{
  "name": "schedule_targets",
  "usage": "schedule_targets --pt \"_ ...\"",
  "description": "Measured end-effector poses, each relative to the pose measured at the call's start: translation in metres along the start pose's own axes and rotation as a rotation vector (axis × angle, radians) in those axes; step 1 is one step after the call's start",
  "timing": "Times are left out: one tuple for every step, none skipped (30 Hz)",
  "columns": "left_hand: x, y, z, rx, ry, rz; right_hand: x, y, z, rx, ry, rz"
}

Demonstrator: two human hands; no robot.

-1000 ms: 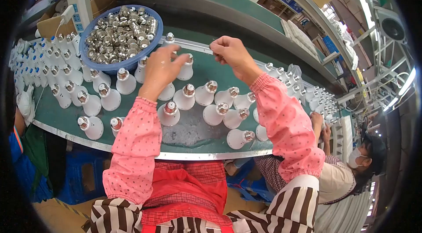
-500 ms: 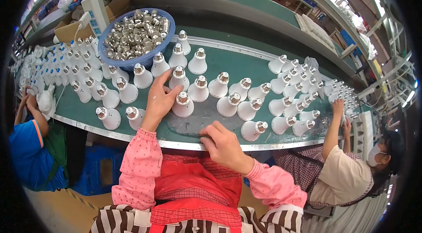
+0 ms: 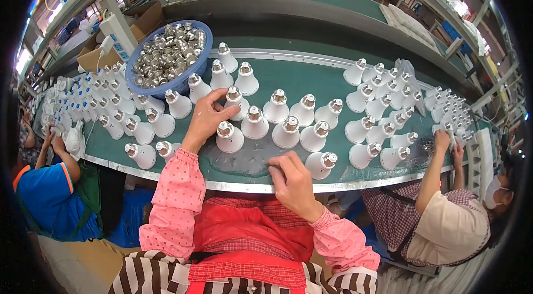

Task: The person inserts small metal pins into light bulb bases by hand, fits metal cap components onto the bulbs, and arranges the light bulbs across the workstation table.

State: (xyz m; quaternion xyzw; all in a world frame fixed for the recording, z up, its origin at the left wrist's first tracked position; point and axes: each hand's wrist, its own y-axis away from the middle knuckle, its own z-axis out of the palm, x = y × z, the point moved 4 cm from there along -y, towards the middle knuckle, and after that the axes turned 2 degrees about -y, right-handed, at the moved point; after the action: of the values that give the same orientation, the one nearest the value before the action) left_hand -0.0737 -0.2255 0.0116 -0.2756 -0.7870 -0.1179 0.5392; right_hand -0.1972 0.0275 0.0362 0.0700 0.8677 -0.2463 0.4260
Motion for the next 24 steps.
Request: schedule_targets --pt "-0.001 -0.002 0.002 -0.02 0.003 0.01 -0.002 -0.004 0.001 0.008 -0.026 -0.009" --pt "-0.002 -0.003 0.004 -0.041 0.007 0.02 -0.004 -0.01 0.002 0.016 -0.051 -0.018" --pt "-0.001 -0.004 0.006 -0.068 0.025 0.015 -0.007 -0.017 0.004 0.023 -0.075 -0.024" --pt "0.002 -0.004 0.008 -0.095 0.044 0.009 -0.012 -0.024 0.005 0.074 -0.087 -0.045" --pt "0.004 -0.004 0.008 -0.121 0.064 0.004 -0.019 -0.033 0.006 0.124 -0.097 -0.067" --pt "0.006 -0.004 0.008 -0.132 0.072 0.002 -0.024 -0.042 0.007 0.172 -0.107 -0.091" --pt "0.008 -0.003 0.008 -0.141 0.081 -0.001 -0.029 -0.05 0.009 0.199 -0.092 -0.115" --pt "0.008 -0.003 0.007 -0.147 0.091 -0.003 -0.033 -0.057 0.01 0.224 -0.076 -0.141" --pt "0.006 -0.004 0.007 -0.15 0.099 0.008 -0.037 -0.065 0.009 0.247 -0.058 -0.167" --pt "0.004 -0.005 0.008 -0.153 0.109 0.017 -0.042 -0.075 0.005 0.261 0.016 -0.178" --pt "0.002 -0.005 0.009 -0.156 0.121 0.024 -0.044 -0.087 0.003 0.264 0.016 -0.183" --pt "0.001 -0.005 0.01 -0.155 0.124 0.023 -0.046 -0.101 0.001 0.268 0.016 -0.188" --pt "0.002 -0.004 0.01 -0.153 0.126 0.024 -0.046 -0.115 0.0 0.274 0.016 -0.195" --pt "0.004 -0.004 0.009 -0.153 0.128 0.026 -0.036 -0.13 0.004 0.204 -0.05 -0.1" --pt "0.005 -0.003 0.009 -0.151 0.123 0.022 -0.022 -0.143 0.01 0.135 -0.116 -0.002" --pt "0.007 -0.003 0.008 -0.151 0.117 0.017 -0.012 -0.154 0.016 0.066 -0.182 0.098" --pt "0.007 -0.003 0.008 -0.15 0.112 0.012 -0.006 -0.162 0.019 0.01 -0.212 0.182" --pt "0.006 -0.003 0.009 -0.15 0.108 0.012 -0.001 -0.168 0.022 -0.046 -0.241 0.267" --pt "0.004 -0.004 0.009 -0.149 0.105 0.013 0.004 -0.174 0.025 -0.101 -0.27 0.352" --pt "0.003 -0.004 0.01 -0.147 0.102 0.017 0.009 -0.178 0.027 -0.152 -0.315 0.398" --pt "0.002 -0.005 0.01 -0.143 0.1 0.032 0.012 -0.181 0.027 -0.186 -0.374 0.432" --pt "0.002 -0.005 0.011 -0.136 0.098 0.048 0.014 -0.184 0.028 -0.221 -0.433 0.464" --pt "0.001 -0.005 0.01 -0.129 0.096 0.064 0.014 -0.186 0.029 -0.256 -0.492 0.496" --pt "0.001 -0.005 0.01 -0.126 0.097 0.063 0.014 -0.188 0.03 -0.263 -0.499 0.519"
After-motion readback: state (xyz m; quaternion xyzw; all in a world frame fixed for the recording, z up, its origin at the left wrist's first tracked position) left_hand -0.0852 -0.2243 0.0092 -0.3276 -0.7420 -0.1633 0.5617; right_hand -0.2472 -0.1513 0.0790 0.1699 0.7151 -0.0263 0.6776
